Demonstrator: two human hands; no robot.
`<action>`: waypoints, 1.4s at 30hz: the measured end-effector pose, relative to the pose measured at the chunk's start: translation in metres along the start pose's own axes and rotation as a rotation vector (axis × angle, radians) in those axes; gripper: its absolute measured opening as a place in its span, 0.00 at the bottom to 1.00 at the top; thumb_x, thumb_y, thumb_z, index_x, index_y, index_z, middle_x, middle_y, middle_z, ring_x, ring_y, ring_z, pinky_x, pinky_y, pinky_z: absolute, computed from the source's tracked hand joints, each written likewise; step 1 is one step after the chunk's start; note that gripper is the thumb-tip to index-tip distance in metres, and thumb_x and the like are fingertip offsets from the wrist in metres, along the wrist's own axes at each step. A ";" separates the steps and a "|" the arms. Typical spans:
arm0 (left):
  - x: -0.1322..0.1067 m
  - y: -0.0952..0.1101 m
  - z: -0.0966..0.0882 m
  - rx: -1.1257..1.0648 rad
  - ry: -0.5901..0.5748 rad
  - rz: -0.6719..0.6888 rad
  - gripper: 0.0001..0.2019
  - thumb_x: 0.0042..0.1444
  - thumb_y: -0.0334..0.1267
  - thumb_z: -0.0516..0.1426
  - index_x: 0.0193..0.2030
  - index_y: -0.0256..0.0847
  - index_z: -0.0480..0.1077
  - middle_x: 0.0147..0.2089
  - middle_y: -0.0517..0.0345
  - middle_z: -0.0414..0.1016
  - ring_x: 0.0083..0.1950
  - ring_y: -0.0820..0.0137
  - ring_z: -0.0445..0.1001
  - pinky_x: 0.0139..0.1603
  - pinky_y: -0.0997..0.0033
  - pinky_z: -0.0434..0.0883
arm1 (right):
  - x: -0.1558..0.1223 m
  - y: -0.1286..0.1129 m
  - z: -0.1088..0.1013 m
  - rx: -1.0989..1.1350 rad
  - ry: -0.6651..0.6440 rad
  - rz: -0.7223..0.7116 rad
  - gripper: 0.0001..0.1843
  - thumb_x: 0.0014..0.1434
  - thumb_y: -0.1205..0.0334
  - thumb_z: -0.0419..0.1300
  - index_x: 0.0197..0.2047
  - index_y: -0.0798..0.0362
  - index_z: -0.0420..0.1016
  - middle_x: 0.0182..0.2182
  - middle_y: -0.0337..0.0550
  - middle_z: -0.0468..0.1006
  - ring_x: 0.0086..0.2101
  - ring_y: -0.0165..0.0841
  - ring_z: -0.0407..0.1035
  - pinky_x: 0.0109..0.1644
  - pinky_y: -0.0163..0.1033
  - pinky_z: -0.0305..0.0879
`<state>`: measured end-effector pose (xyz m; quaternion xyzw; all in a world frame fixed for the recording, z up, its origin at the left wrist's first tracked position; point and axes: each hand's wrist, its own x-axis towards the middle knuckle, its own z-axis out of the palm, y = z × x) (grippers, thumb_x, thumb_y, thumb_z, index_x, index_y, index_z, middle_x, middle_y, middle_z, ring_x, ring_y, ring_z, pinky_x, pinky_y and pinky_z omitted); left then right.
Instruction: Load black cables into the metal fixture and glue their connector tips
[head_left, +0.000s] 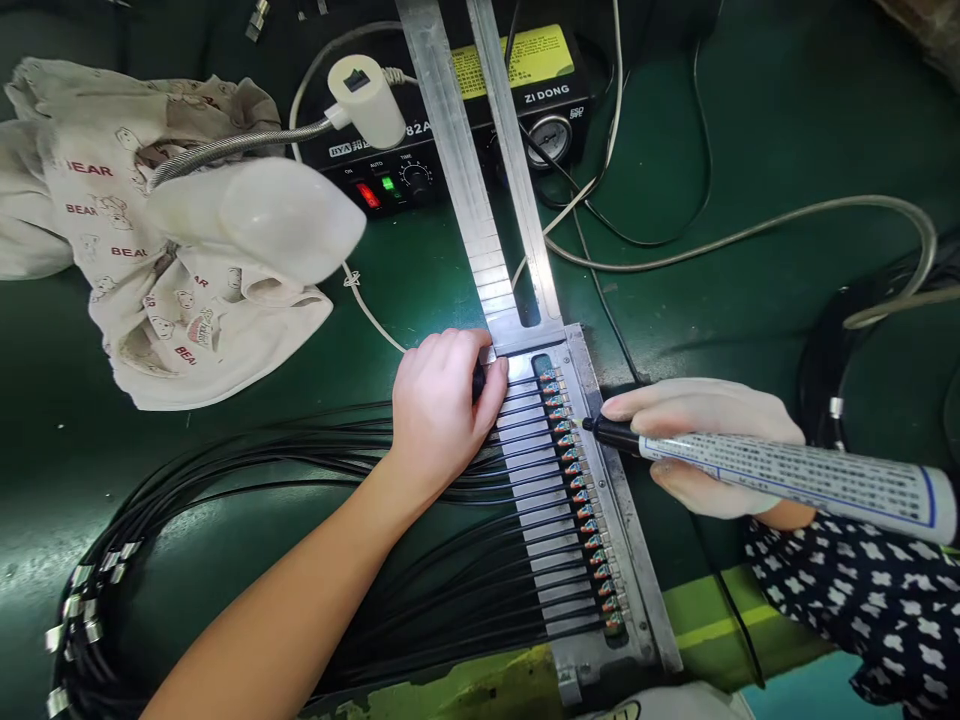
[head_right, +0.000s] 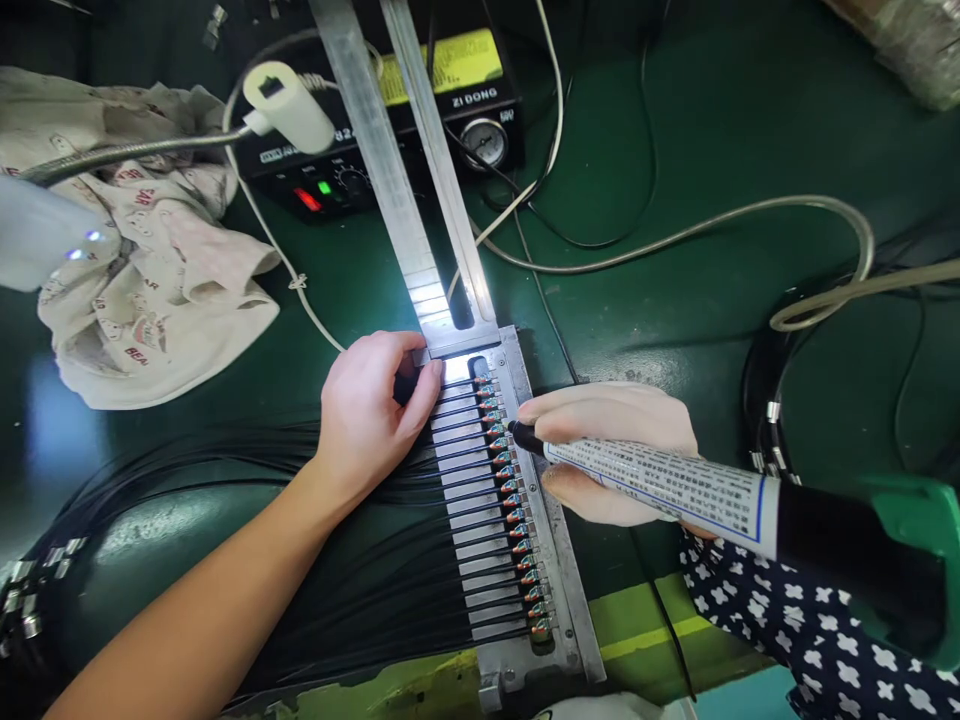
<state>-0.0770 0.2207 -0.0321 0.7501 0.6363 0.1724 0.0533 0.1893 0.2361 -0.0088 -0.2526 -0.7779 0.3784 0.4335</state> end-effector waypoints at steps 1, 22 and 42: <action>0.000 0.000 0.000 0.001 0.000 -0.001 0.09 0.67 0.42 0.52 0.46 0.40 0.68 0.36 0.54 0.72 0.38 0.65 0.69 0.40 0.65 0.62 | 0.000 0.000 0.000 0.001 0.002 0.000 0.19 0.55 0.65 0.70 0.51 0.54 0.79 0.45 0.51 0.84 0.42 0.40 0.81 0.45 0.43 0.82; -0.001 -0.001 0.002 0.009 0.018 0.009 0.10 0.67 0.43 0.52 0.47 0.39 0.69 0.36 0.54 0.72 0.39 0.65 0.69 0.41 0.65 0.63 | -0.013 -0.017 -0.002 -0.039 0.019 0.004 0.18 0.58 0.62 0.69 0.52 0.53 0.78 0.47 0.51 0.83 0.45 0.40 0.80 0.47 0.42 0.82; -0.001 0.001 0.001 -0.011 -0.008 -0.017 0.11 0.67 0.43 0.51 0.46 0.40 0.69 0.36 0.53 0.71 0.39 0.64 0.69 0.41 0.64 0.63 | -0.011 -0.007 0.001 -0.057 -0.020 -0.021 0.17 0.55 0.65 0.70 0.48 0.58 0.79 0.44 0.53 0.84 0.44 0.39 0.81 0.48 0.40 0.81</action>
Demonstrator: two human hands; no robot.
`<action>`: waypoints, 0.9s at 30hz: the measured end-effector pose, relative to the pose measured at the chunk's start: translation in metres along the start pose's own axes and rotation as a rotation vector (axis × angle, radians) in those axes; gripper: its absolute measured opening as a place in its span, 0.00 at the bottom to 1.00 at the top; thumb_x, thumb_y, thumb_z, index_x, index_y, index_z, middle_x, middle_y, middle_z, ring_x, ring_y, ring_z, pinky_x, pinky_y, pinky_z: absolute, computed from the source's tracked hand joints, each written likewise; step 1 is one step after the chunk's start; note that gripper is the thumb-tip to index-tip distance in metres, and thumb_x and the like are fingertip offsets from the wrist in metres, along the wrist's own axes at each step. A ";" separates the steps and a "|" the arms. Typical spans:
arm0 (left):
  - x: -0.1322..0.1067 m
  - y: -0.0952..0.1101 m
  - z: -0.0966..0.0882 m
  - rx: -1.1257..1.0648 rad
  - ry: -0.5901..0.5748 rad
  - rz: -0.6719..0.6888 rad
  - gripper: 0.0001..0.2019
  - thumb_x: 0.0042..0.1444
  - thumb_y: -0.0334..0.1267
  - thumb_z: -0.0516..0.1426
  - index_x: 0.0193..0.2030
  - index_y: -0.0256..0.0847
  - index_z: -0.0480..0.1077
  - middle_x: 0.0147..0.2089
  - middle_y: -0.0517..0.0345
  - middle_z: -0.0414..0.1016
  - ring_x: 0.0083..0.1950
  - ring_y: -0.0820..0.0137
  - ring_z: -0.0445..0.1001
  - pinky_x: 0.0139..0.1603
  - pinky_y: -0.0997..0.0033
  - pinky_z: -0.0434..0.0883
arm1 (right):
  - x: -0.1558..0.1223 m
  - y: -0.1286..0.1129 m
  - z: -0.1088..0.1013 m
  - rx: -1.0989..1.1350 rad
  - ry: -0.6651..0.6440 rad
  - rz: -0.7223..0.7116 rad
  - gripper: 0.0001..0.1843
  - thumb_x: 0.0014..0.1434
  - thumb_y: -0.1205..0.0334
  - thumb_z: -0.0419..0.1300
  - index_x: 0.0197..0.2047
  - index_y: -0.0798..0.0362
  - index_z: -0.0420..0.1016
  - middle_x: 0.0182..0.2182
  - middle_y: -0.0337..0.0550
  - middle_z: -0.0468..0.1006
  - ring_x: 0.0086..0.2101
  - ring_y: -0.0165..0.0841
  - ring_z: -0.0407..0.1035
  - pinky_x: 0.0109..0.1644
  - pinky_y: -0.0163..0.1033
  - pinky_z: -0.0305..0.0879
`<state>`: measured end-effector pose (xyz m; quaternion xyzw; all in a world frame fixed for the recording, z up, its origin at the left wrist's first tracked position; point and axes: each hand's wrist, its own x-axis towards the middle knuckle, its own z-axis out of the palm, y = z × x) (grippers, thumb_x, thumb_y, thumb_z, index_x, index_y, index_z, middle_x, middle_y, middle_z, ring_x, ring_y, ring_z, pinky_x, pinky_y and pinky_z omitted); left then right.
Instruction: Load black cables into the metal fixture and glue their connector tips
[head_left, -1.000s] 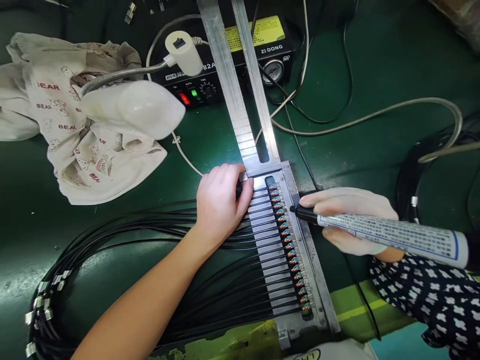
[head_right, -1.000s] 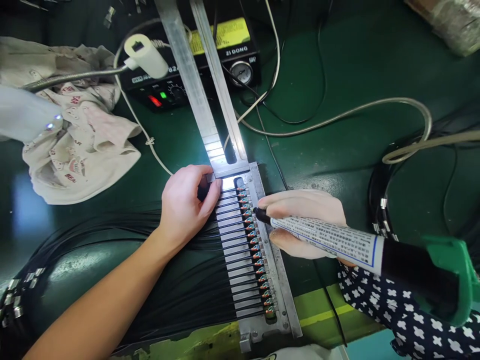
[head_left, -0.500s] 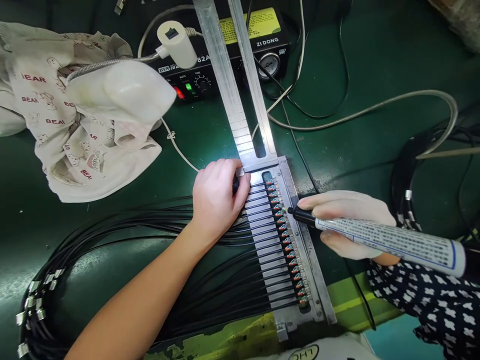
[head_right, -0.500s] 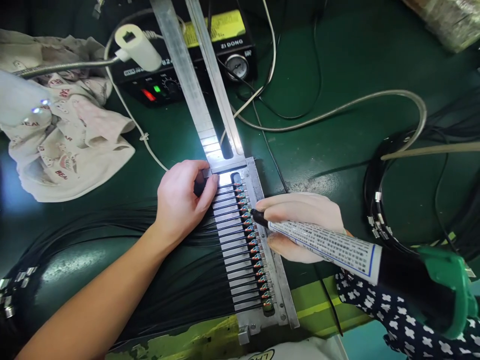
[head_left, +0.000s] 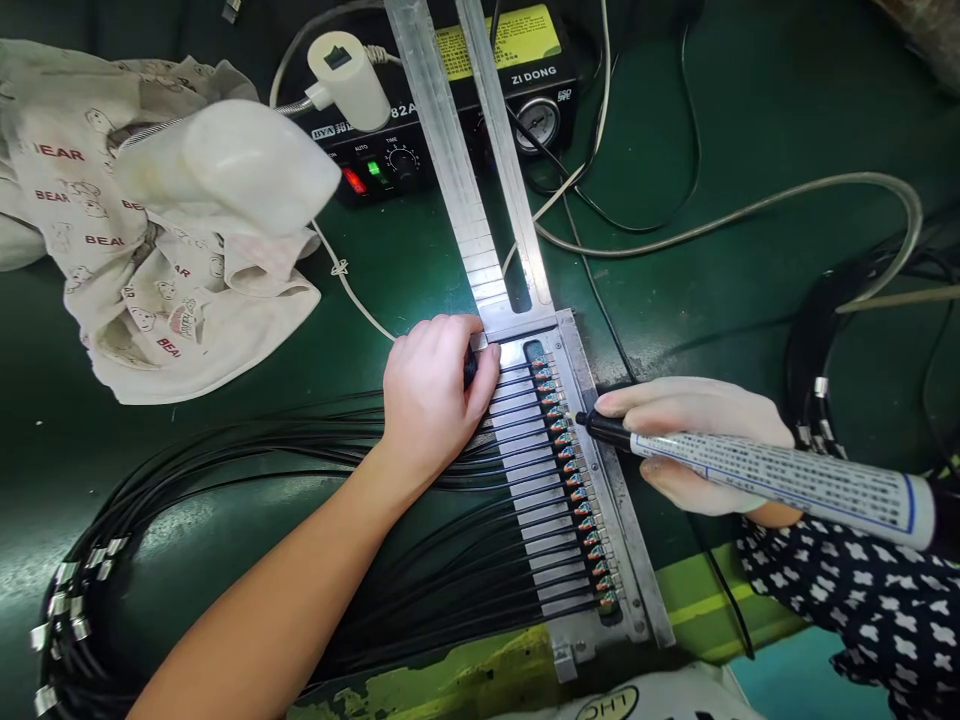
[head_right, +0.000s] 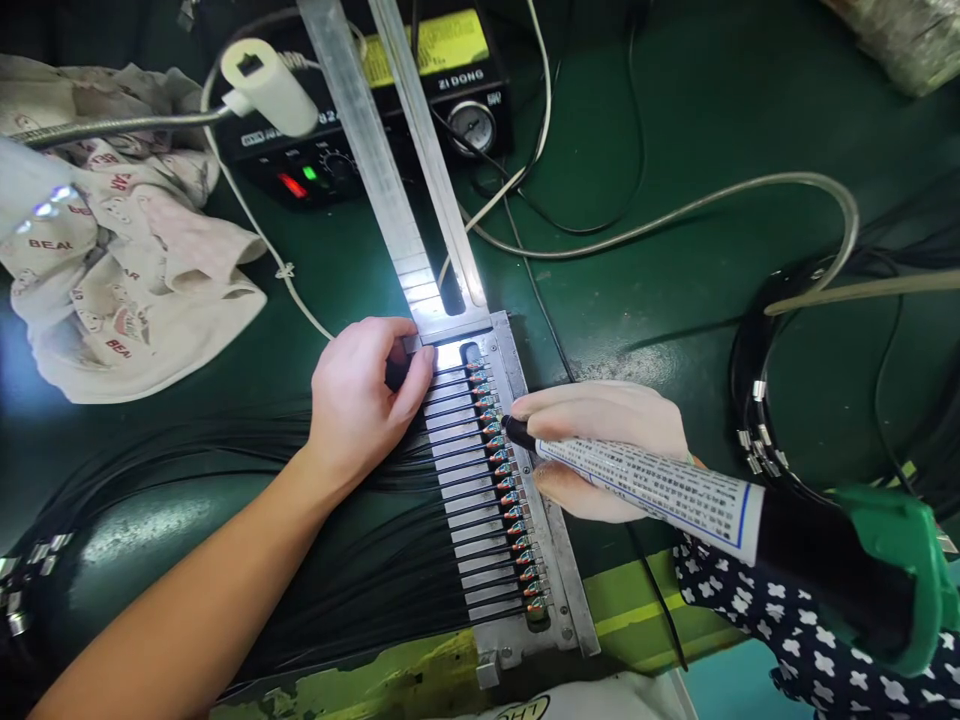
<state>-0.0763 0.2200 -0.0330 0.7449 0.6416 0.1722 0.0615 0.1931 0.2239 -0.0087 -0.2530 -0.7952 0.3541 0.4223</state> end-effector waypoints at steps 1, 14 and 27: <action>0.000 0.000 0.000 -0.001 -0.001 -0.001 0.11 0.67 0.43 0.51 0.46 0.40 0.69 0.36 0.53 0.71 0.39 0.64 0.69 0.41 0.64 0.63 | 0.000 0.000 0.000 0.004 0.001 -0.005 0.17 0.54 0.64 0.70 0.48 0.58 0.79 0.44 0.54 0.84 0.44 0.39 0.81 0.48 0.40 0.81; 0.000 0.000 -0.001 0.001 0.007 0.009 0.10 0.67 0.43 0.51 0.46 0.40 0.68 0.36 0.53 0.71 0.39 0.65 0.69 0.42 0.64 0.64 | 0.000 -0.001 0.000 -0.024 -0.015 0.030 0.19 0.55 0.63 0.70 0.51 0.52 0.78 0.46 0.50 0.83 0.45 0.39 0.80 0.48 0.40 0.81; 0.000 0.000 0.000 0.000 0.005 0.009 0.10 0.67 0.42 0.51 0.46 0.40 0.69 0.36 0.53 0.71 0.39 0.64 0.68 0.41 0.64 0.63 | -0.003 0.002 -0.004 -0.013 -0.026 0.003 0.21 0.54 0.63 0.71 0.52 0.51 0.78 0.47 0.48 0.83 0.43 0.40 0.81 0.46 0.42 0.82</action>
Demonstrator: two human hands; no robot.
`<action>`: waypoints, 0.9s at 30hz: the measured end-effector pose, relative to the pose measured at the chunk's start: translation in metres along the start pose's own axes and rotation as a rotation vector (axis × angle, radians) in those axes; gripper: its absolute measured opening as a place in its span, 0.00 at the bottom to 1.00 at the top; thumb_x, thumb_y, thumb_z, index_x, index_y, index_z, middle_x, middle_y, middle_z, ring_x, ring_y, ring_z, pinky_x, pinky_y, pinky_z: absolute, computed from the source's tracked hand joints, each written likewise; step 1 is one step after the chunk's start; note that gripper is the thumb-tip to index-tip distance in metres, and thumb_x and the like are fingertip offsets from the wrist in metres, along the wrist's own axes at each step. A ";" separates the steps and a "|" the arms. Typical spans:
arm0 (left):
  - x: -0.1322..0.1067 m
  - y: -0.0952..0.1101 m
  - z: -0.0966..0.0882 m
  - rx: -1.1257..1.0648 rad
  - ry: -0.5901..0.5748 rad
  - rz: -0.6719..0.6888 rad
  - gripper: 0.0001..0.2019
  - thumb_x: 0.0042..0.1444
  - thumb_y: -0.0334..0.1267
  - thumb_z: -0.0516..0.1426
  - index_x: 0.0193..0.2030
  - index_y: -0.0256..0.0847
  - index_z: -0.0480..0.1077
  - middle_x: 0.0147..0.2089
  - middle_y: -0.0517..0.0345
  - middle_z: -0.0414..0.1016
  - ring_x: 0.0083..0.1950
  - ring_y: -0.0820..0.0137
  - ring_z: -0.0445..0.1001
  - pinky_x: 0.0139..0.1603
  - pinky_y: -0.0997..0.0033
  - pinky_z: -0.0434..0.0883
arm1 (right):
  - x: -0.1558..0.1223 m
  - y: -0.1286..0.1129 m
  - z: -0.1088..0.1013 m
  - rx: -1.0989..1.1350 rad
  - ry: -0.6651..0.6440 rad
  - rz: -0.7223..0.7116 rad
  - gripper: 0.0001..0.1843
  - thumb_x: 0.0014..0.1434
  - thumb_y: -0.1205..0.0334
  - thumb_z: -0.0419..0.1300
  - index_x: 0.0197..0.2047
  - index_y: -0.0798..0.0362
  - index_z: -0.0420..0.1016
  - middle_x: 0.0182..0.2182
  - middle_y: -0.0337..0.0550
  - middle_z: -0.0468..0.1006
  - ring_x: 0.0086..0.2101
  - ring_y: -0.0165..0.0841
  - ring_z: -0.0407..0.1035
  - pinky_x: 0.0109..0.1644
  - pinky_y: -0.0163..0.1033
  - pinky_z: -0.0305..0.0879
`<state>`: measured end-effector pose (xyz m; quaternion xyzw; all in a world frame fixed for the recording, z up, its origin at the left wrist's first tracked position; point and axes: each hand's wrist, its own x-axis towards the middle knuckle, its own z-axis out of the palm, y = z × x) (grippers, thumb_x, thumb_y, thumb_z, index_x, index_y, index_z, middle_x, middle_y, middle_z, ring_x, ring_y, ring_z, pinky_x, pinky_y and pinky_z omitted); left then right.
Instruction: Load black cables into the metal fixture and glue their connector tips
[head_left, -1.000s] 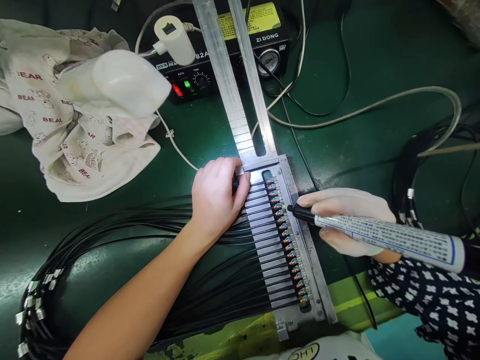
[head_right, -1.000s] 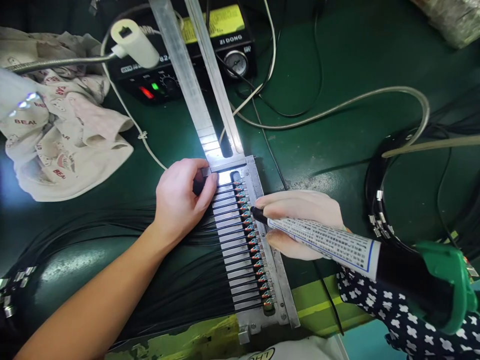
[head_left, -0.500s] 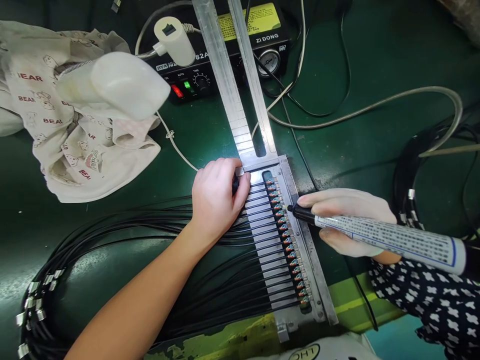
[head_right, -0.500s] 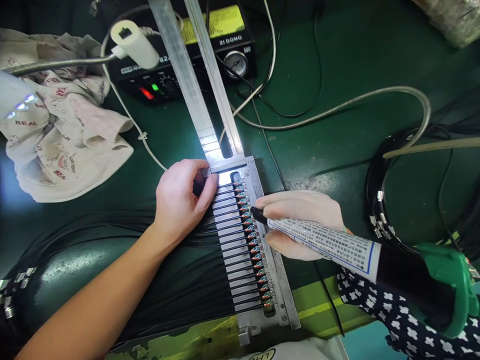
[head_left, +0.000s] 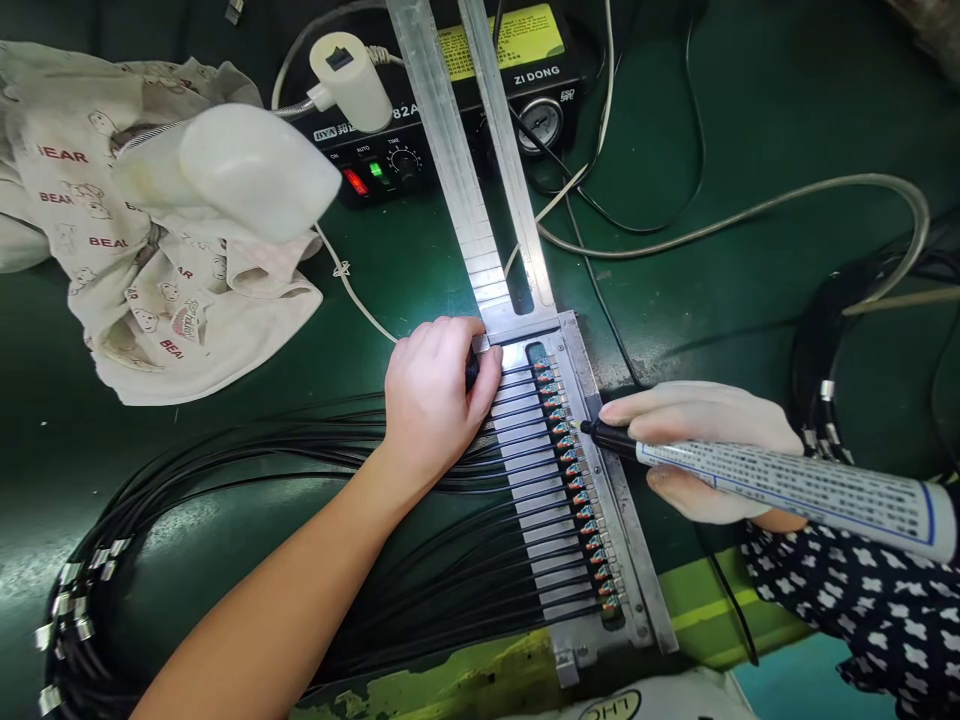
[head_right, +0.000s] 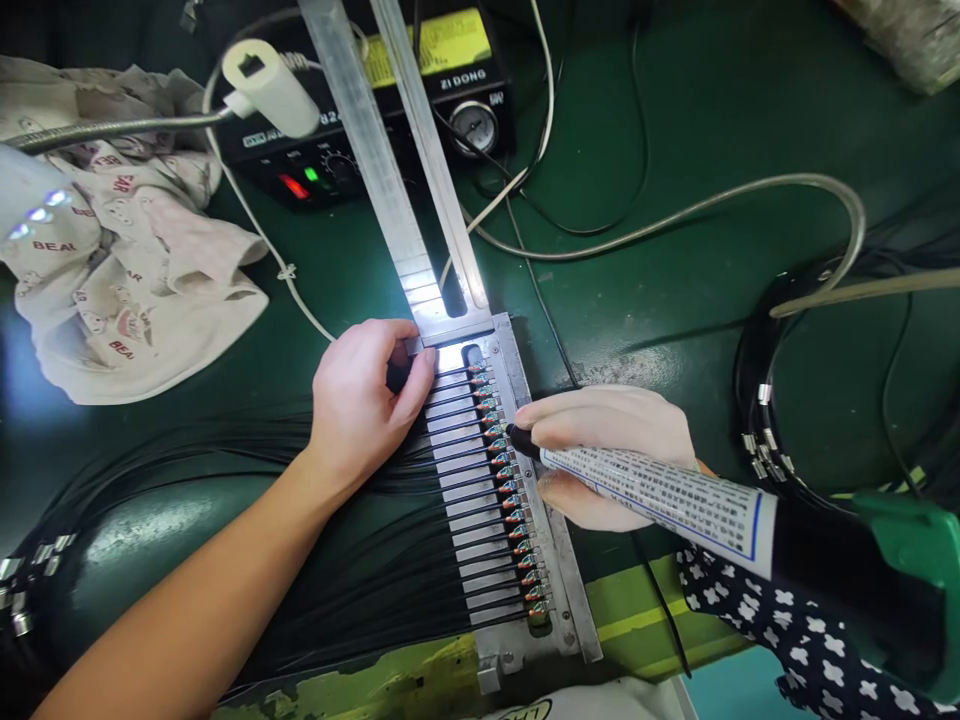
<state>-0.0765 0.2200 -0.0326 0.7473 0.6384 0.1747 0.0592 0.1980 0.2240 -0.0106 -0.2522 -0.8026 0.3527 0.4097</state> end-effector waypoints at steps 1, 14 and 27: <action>0.000 0.000 0.000 0.000 -0.001 0.000 0.10 0.67 0.42 0.51 0.46 0.40 0.68 0.36 0.53 0.71 0.39 0.64 0.68 0.41 0.64 0.63 | 0.000 0.000 0.000 0.000 -0.001 0.003 0.21 0.54 0.62 0.71 0.52 0.51 0.78 0.47 0.48 0.83 0.43 0.40 0.81 0.46 0.42 0.82; 0.000 0.000 0.000 0.003 0.001 0.003 0.10 0.67 0.43 0.51 0.46 0.40 0.68 0.35 0.54 0.71 0.38 0.65 0.69 0.41 0.64 0.63 | 0.004 -0.003 0.003 0.020 0.037 0.012 0.19 0.55 0.64 0.69 0.51 0.52 0.78 0.44 0.50 0.84 0.42 0.40 0.81 0.45 0.41 0.82; 0.000 0.000 0.000 -0.003 0.007 0.003 0.10 0.67 0.43 0.51 0.46 0.40 0.68 0.36 0.53 0.72 0.39 0.64 0.69 0.41 0.64 0.64 | 0.005 -0.003 0.005 0.005 0.046 0.032 0.17 0.57 0.62 0.69 0.51 0.51 0.78 0.45 0.48 0.84 0.43 0.39 0.81 0.46 0.41 0.82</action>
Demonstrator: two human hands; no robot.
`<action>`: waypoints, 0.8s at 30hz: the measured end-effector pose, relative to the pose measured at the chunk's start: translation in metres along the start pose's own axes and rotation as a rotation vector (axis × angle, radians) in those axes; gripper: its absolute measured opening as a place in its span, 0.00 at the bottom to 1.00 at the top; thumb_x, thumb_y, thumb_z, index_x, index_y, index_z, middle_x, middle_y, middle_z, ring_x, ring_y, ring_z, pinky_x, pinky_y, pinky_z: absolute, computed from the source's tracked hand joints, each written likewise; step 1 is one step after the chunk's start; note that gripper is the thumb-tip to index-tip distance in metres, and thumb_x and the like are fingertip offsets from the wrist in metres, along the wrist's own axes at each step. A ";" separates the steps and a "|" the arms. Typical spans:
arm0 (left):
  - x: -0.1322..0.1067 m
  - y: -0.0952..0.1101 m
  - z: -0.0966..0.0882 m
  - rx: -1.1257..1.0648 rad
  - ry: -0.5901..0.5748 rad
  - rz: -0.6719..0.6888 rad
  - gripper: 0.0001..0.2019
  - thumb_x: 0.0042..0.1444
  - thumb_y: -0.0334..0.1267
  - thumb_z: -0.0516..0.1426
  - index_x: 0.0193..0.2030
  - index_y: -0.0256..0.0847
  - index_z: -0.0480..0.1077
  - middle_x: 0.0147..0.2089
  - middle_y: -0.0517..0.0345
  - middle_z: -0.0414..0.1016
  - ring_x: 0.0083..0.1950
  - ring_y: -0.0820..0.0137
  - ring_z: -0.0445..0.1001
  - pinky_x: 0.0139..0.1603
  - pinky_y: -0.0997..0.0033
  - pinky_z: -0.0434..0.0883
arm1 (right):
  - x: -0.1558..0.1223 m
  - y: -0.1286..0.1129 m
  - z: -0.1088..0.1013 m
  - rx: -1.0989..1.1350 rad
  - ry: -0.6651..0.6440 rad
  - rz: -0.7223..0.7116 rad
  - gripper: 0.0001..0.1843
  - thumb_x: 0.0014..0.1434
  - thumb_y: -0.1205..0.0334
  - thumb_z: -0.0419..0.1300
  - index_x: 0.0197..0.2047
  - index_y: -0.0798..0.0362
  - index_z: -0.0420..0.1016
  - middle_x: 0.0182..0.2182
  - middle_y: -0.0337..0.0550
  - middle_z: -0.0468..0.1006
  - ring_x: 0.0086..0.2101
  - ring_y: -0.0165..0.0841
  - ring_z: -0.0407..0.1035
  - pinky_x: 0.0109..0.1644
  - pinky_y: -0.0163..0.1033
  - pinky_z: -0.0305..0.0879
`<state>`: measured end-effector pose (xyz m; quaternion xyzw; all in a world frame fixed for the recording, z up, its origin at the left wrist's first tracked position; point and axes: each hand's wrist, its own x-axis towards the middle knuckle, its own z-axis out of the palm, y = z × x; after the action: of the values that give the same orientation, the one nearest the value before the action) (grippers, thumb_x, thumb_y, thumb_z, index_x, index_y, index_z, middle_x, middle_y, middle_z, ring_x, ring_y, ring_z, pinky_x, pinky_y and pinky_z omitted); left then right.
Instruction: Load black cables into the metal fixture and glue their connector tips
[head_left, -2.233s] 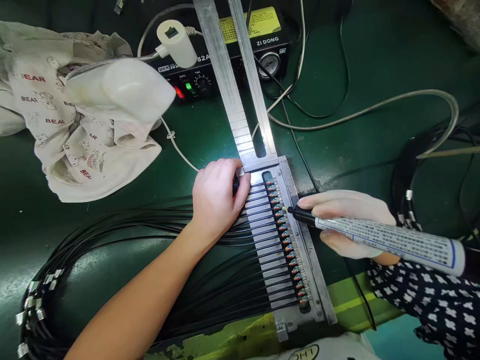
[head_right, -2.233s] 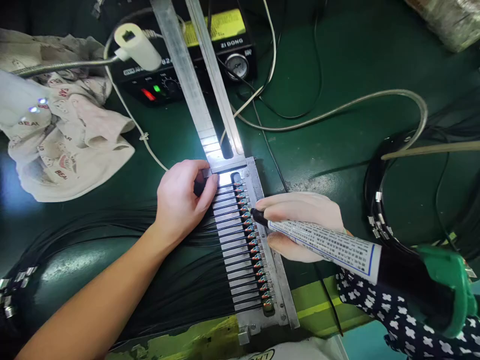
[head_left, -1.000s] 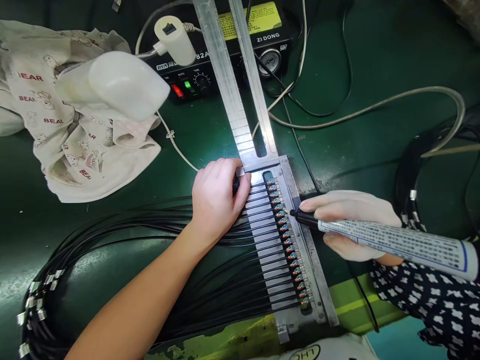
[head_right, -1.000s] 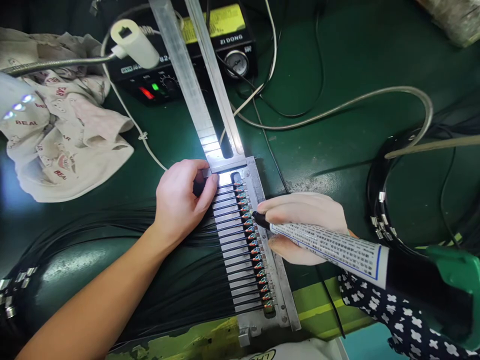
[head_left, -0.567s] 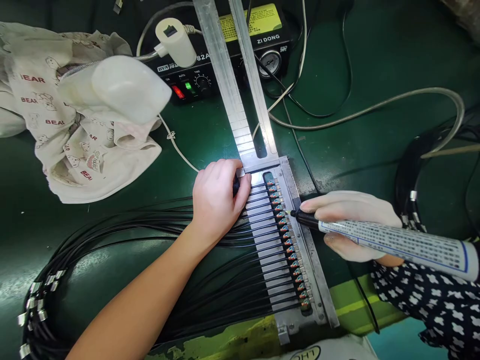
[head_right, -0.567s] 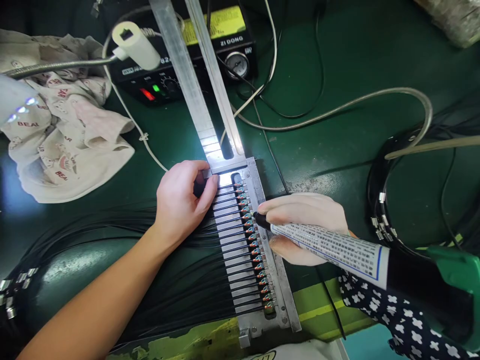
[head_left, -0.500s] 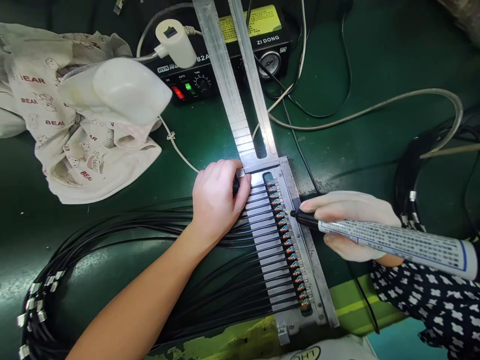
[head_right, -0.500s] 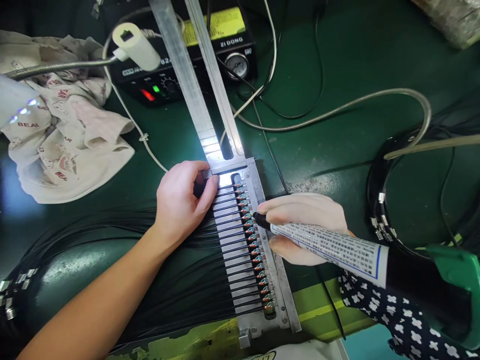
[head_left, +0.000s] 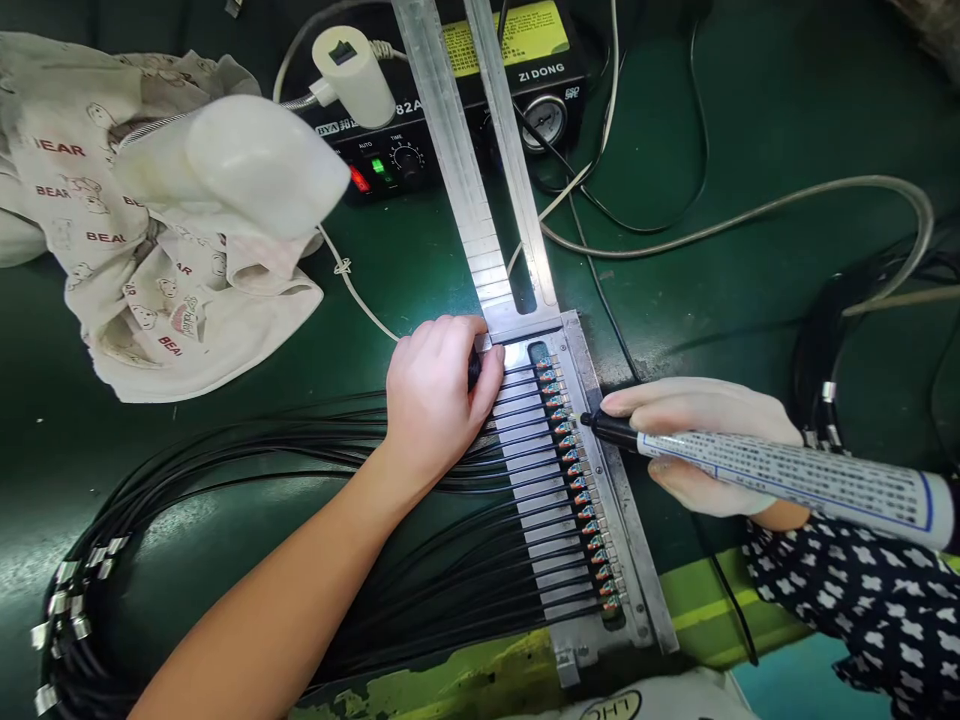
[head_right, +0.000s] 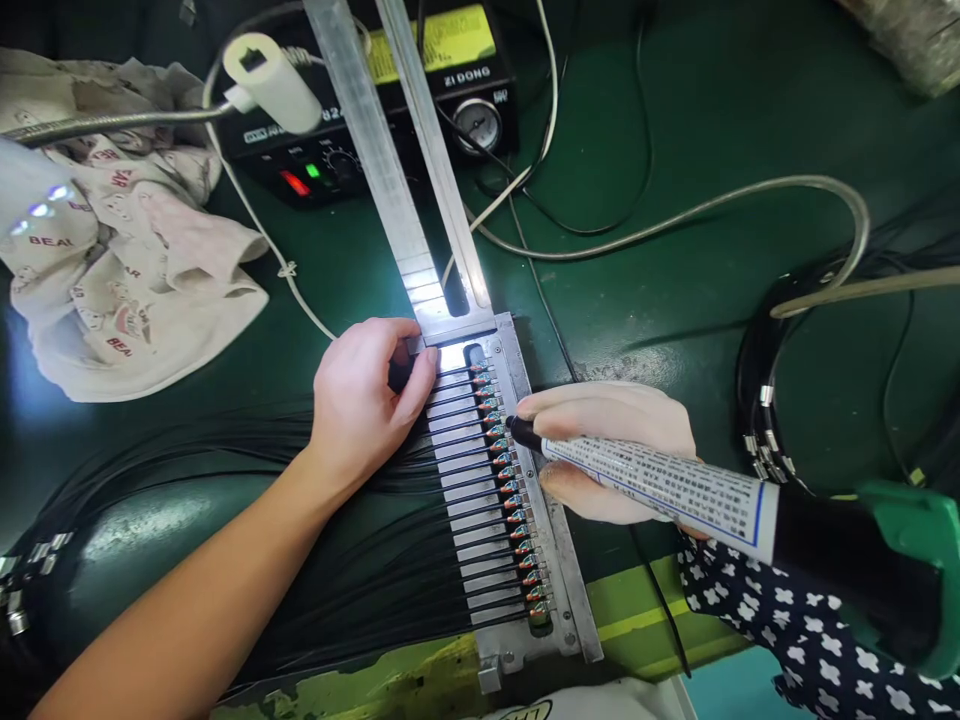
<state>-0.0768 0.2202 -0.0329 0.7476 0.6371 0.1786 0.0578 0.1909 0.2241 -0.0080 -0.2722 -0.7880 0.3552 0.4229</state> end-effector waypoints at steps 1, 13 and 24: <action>0.000 0.000 0.000 -0.001 -0.001 -0.001 0.10 0.67 0.43 0.51 0.47 0.40 0.68 0.36 0.53 0.72 0.39 0.64 0.69 0.41 0.63 0.64 | 0.000 0.000 0.000 0.000 -0.004 0.002 0.17 0.57 0.63 0.69 0.51 0.51 0.78 0.45 0.49 0.84 0.43 0.39 0.81 0.46 0.41 0.82; 0.000 0.000 0.000 0.001 -0.010 -0.009 0.11 0.67 0.43 0.51 0.47 0.40 0.69 0.37 0.52 0.72 0.40 0.64 0.69 0.42 0.63 0.63 | 0.000 0.000 -0.002 0.013 -0.026 -0.009 0.20 0.55 0.65 0.70 0.51 0.55 0.78 0.46 0.52 0.83 0.44 0.40 0.80 0.48 0.41 0.81; -0.001 0.001 0.000 0.013 0.001 0.001 0.11 0.67 0.43 0.51 0.46 0.39 0.69 0.36 0.54 0.71 0.39 0.65 0.68 0.41 0.64 0.63 | -0.003 0.004 -0.003 0.015 -0.025 -0.036 0.20 0.56 0.62 0.71 0.52 0.54 0.78 0.45 0.51 0.84 0.43 0.41 0.81 0.45 0.42 0.83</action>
<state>-0.0764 0.2195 -0.0327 0.7482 0.6378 0.1750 0.0525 0.1959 0.2252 -0.0119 -0.2503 -0.7953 0.3565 0.4216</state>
